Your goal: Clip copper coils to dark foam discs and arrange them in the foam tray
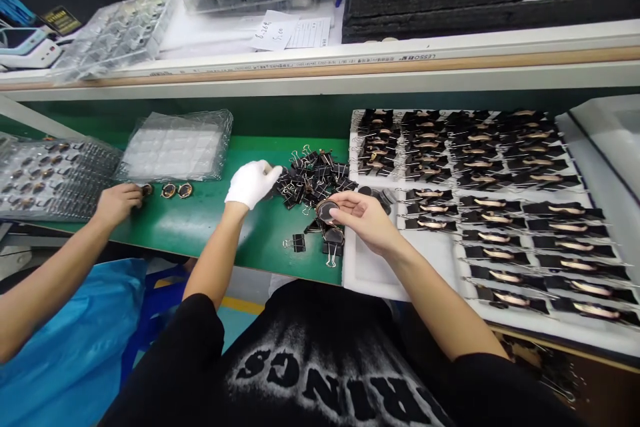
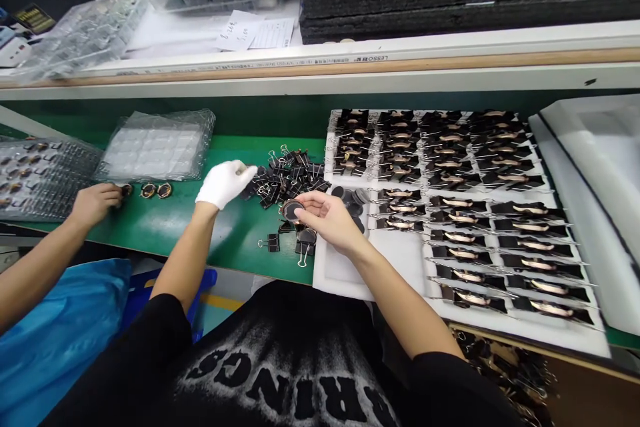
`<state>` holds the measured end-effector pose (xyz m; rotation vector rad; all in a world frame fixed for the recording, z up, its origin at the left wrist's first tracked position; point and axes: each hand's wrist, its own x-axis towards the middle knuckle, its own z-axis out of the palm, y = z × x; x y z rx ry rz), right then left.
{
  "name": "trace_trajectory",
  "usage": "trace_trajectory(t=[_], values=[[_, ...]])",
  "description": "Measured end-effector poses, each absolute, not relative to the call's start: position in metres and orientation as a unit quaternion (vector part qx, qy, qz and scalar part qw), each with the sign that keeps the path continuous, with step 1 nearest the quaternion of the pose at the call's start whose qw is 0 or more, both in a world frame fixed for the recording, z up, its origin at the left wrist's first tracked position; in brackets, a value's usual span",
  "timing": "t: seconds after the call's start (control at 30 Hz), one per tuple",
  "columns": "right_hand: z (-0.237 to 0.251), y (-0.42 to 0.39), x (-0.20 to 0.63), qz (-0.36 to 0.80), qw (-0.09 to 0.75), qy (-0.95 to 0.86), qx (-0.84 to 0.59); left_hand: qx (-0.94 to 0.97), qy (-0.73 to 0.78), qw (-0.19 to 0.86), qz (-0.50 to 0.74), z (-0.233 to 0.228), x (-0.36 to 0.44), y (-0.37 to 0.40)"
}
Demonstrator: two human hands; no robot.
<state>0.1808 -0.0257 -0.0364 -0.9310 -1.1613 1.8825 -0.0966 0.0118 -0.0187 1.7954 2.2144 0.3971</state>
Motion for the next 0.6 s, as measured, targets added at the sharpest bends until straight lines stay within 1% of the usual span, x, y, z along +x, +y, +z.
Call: trace_trajectory(t=[0.07,0.1,0.2,0.3,0.4,0.5,0.6], values=[[-0.037,-0.024,0.181,0.750,0.364,-0.418,-0.361,0.633,0.741,0.195,0.108,-0.024,-0.104,0.021],[-0.037,-0.023,0.182,0.761,0.365,-0.400,-0.358,0.637,0.735,0.207,0.111,-0.025,-0.106,0.023],[-0.036,-0.018,0.185,0.784,0.374,-0.351,-0.349,0.626,0.744,0.181,0.152,-0.026,-0.103,0.018],[-0.036,-0.012,0.188,0.795,0.379,-0.323,-0.345,0.609,0.745,0.149,0.229,-0.017,-0.094,0.006],[-0.037,-0.010,0.189,0.798,0.382,-0.312,-0.345,0.637,0.690,0.140,0.312,-0.005,-0.076,-0.011],[-0.035,-0.011,0.189,0.790,0.390,-0.319,-0.350,0.678,0.634,0.126,0.349,0.005,-0.053,-0.026],[-0.031,-0.014,0.190,0.787,0.385,-0.347,-0.336,0.683,0.615,0.105,0.379,0.007,-0.029,-0.036]])
